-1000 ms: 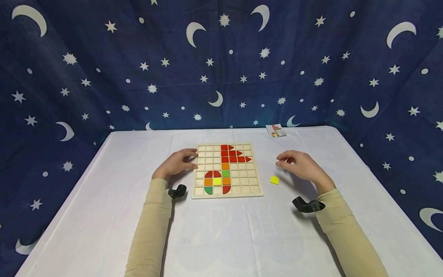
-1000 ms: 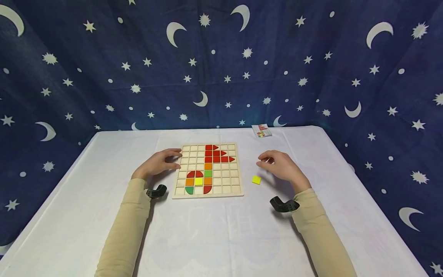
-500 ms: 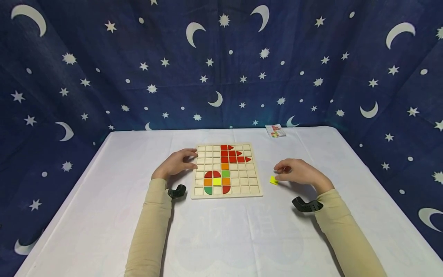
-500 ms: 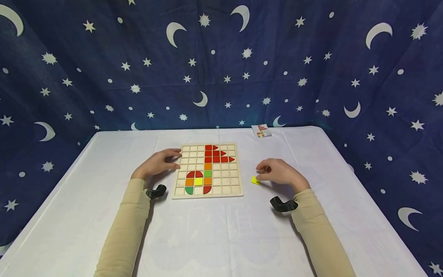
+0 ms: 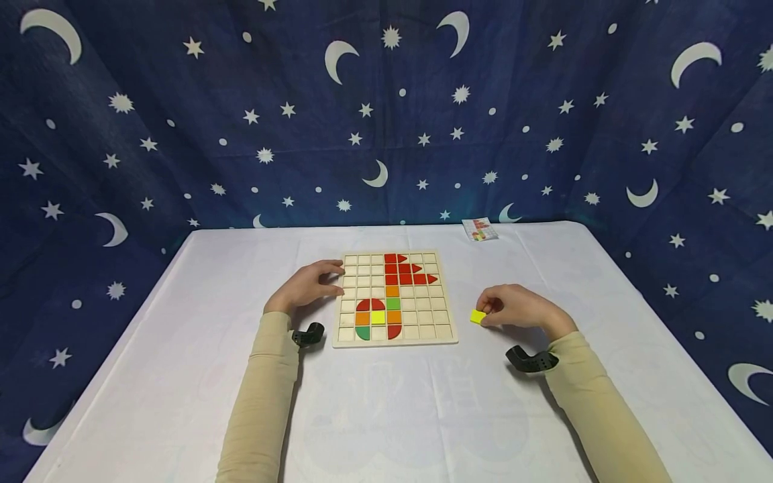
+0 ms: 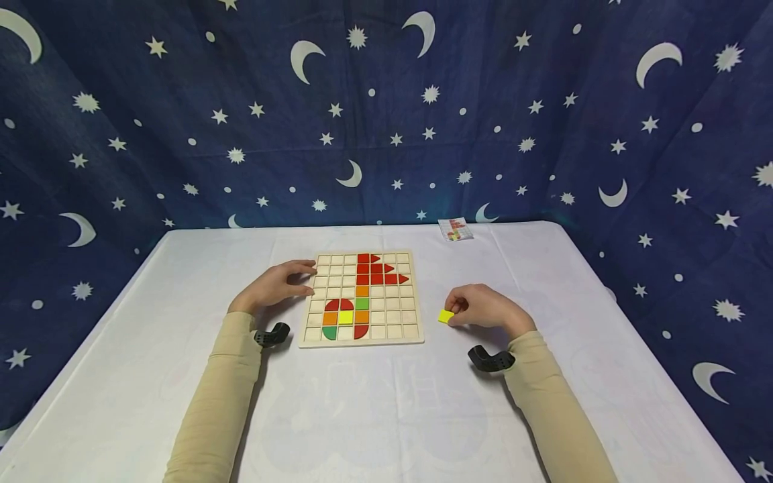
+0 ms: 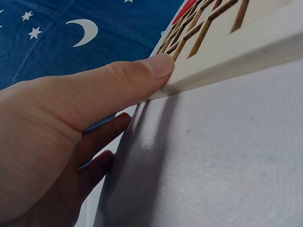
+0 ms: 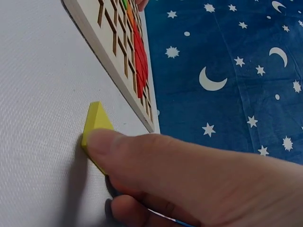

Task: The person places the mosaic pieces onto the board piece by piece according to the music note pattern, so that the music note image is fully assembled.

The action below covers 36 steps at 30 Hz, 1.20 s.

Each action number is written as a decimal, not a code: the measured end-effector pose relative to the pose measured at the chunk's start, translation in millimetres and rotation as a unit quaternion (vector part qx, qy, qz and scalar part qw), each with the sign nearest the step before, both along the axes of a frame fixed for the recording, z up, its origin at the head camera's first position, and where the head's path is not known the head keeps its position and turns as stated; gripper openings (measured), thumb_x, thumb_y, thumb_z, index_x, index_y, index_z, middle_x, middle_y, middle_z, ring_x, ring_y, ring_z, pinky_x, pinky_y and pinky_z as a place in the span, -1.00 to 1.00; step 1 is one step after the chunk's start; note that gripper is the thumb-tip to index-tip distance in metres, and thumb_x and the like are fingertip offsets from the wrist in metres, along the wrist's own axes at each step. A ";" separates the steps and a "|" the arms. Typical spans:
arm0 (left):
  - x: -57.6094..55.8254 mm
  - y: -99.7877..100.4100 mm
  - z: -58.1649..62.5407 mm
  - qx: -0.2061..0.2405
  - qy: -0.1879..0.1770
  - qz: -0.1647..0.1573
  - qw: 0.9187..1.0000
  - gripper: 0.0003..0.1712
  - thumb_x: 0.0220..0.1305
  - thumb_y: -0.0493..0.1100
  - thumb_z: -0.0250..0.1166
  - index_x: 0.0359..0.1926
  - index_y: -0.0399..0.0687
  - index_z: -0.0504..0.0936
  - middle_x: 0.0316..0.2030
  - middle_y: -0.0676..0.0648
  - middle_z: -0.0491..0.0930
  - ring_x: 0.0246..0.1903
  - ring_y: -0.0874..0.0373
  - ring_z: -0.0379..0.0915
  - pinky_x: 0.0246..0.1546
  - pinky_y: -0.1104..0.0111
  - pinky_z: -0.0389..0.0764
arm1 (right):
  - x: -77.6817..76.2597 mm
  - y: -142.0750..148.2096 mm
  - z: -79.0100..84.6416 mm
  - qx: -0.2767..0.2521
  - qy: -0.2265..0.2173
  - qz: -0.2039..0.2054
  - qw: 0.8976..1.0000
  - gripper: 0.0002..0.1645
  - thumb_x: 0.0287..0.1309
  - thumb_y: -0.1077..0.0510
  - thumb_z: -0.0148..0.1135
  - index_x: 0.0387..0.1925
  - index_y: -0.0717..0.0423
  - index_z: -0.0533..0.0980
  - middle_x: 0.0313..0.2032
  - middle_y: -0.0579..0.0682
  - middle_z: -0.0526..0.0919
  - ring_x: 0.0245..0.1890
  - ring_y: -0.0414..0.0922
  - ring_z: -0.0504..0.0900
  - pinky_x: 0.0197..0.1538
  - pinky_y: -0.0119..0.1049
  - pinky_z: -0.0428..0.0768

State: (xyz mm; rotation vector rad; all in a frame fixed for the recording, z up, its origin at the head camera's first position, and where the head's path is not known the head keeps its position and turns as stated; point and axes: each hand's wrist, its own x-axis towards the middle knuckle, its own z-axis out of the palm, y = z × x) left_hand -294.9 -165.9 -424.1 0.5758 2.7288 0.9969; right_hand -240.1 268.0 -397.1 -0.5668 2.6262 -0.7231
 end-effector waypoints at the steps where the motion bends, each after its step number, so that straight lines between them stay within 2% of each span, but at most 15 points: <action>1: -0.2 0.2 -0.2 0.000 -0.002 0.001 1.000 -0.37 0.16 -0.07 0.45 0.23 -0.19 0.54 0.39 -0.13 0.29 0.43 -0.07 0.06 0.45 0.08 0.08 | 0.0 0.0 -0.2 0.001 0.002 0.001 1.000 -0.79 0.05 0.18 0.43 -0.27 0.10 0.59 -0.37 -0.11 0.57 -0.34 -0.13 0.47 -0.20 -0.25 0.50; 10: 0.5 0.2 -0.7 0.004 -0.011 0.008 1.000 -0.37 0.16 -0.08 0.45 0.23 -0.18 0.54 0.40 -0.11 0.28 0.44 -0.07 0.04 0.45 0.07 0.07 | -2.5 3.5 0.8 0.023 0.070 -0.016 0.997 -0.73 0.09 0.19 0.42 -0.16 0.20 0.61 -0.31 -0.07 0.62 -0.32 -0.14 0.48 -0.17 -0.20 0.52; 16: 0.2 0.7 -0.6 0.004 -0.012 0.008 1.000 -0.37 0.16 -0.08 0.45 0.23 -0.18 0.54 0.40 -0.11 0.29 0.44 -0.07 0.05 0.44 0.06 0.08 | -2.4 3.7 0.1 0.026 0.077 -0.009 0.997 -0.67 0.08 0.19 0.43 -0.12 0.25 0.61 -0.29 -0.04 0.62 -0.31 -0.13 0.49 -0.16 -0.19 0.53; 22: -0.5 0.5 -0.3 0.002 -0.009 0.006 1.000 -0.38 0.17 -0.08 0.44 0.23 -0.18 0.54 0.40 -0.12 0.29 0.44 -0.07 0.05 0.44 0.06 0.08 | -1.5 3.4 -0.1 0.036 0.100 -0.032 0.994 -0.65 0.06 0.20 0.44 -0.11 0.27 0.60 -0.28 0.00 0.62 -0.30 -0.10 0.51 -0.16 -0.16 0.54; 36: -1.0 0.4 -1.0 0.004 -0.006 0.005 1.000 -0.38 0.16 -0.09 0.45 0.23 -0.19 0.54 0.39 -0.12 0.29 0.43 -0.07 0.05 0.44 0.07 0.08 | -3.3 3.9 -4.1 0.035 0.101 -0.046 0.993 -0.67 0.09 0.22 0.41 -0.10 0.28 0.60 -0.25 0.03 0.62 -0.26 -0.07 0.54 -0.12 -0.09 0.58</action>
